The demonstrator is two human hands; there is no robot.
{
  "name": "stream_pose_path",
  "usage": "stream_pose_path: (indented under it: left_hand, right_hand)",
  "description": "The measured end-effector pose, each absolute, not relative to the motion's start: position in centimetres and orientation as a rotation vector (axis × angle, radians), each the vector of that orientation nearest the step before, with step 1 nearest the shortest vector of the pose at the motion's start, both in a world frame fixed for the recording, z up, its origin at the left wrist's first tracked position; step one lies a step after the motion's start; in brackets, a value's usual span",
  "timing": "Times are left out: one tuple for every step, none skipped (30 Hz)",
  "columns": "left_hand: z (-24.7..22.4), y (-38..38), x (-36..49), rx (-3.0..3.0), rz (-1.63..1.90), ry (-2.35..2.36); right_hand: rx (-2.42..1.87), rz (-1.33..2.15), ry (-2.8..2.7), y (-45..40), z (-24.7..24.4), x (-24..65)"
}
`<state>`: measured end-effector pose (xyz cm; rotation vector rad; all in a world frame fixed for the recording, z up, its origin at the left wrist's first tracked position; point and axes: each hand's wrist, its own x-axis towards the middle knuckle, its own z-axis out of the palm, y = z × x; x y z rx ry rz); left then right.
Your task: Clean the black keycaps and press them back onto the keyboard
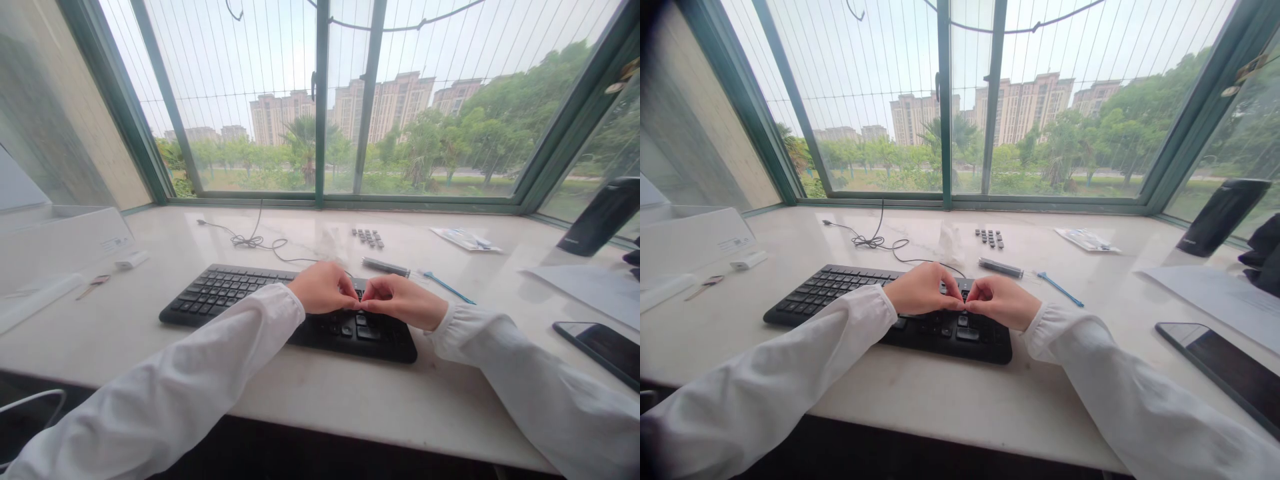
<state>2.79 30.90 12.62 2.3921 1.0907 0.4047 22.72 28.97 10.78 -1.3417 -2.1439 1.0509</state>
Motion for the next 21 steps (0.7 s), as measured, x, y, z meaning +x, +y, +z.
stream_pose_path:
  left_hand:
    - [12.62,30.99,2.67,2.408,0.425,1.039]
    - [12.62,31.06,2.55,2.424,0.444,0.987]
    - [12.63,31.12,2.43,2.435,0.457,0.943]
    - [12.64,31.17,2.33,2.441,0.461,0.911]
    - [12.66,31.21,2.25,2.444,0.459,0.891]
    - [12.68,31.23,2.19,2.448,0.454,0.880]
    - [12.71,31.25,2.15,2.454,0.453,0.875]
    - [12.72,31.26,2.14,2.461,0.457,0.873]
    - [12.74,31.28,2.13,2.465,0.464,0.872]
    - [12.74,31.30,2.14,2.464,0.466,0.870]
    - [12.72,31.34,2.14,2.454,0.459,0.870]
    - [12.70,31.39,2.14,2.435,0.444,0.875]
    - [12.67,31.45,2.13,2.409,0.421,0.884]
    - [12.63,31.52,2.13,2.379,0.396,0.895]
    - [12.59,31.59,2.12,2.351,0.374,0.905]
    - [12.56,31.66,2.12,2.328,0.359,0.914]
    - [12.53,31.71,2.12,2.314,0.352,0.920]
    - [12.51,31.74,2.13,2.309,0.351,0.925]
    - [12.51,31.75,2.14,2.306,0.354,0.929]
    - [12.51,31.75,2.15,2.305,0.355,0.934]
    - [12.53,31.73,2.16,2.301,0.354,0.942]
  right_hand:
    - [-1.345,1.044,-2.151,28.99,10.83,22.77]
    - [-1.345,1.032,-2.163,29.00,10.88,22.84]
    - [-1.342,1.018,-2.179,29.01,10.91,22.91]
    - [-1.338,1.001,-2.196,29.03,10.94,22.99]
    - [-1.336,0.980,-2.212,29.04,10.96,23.06]
    - [-1.336,0.956,-2.226,29.06,10.97,23.12]
    - [-1.339,0.931,-2.239,29.07,10.97,23.17]
    - [-1.345,0.909,-2.252,29.08,10.98,23.19]
    - [-1.350,0.890,-2.263,29.07,11.00,23.19]
    - [-1.354,0.872,-2.273,29.05,11.02,23.18]
    - [-1.356,0.853,-2.283,29.02,11.05,23.15]
    - [-1.358,0.831,-2.292,28.99,11.08,23.12]
    - [-1.362,0.807,-2.298,28.96,11.11,23.10]
    - [-1.370,0.785,-2.302,28.93,11.14,23.09]
    - [-1.378,0.769,-2.304,28.91,11.17,23.09]
    - [-1.382,0.764,-2.305,28.90,11.20,23.12]
    - [-1.379,0.772,-2.307,28.89,11.23,23.17]
    - [-1.371,0.793,-2.309,28.89,11.25,23.23]
    - [-1.356,0.819,-2.315,28.89,11.28,23.31]
    - [-1.339,0.842,-2.323,28.89,11.30,23.40]
    - [-1.324,0.856,-2.333,28.88,11.33,23.48]
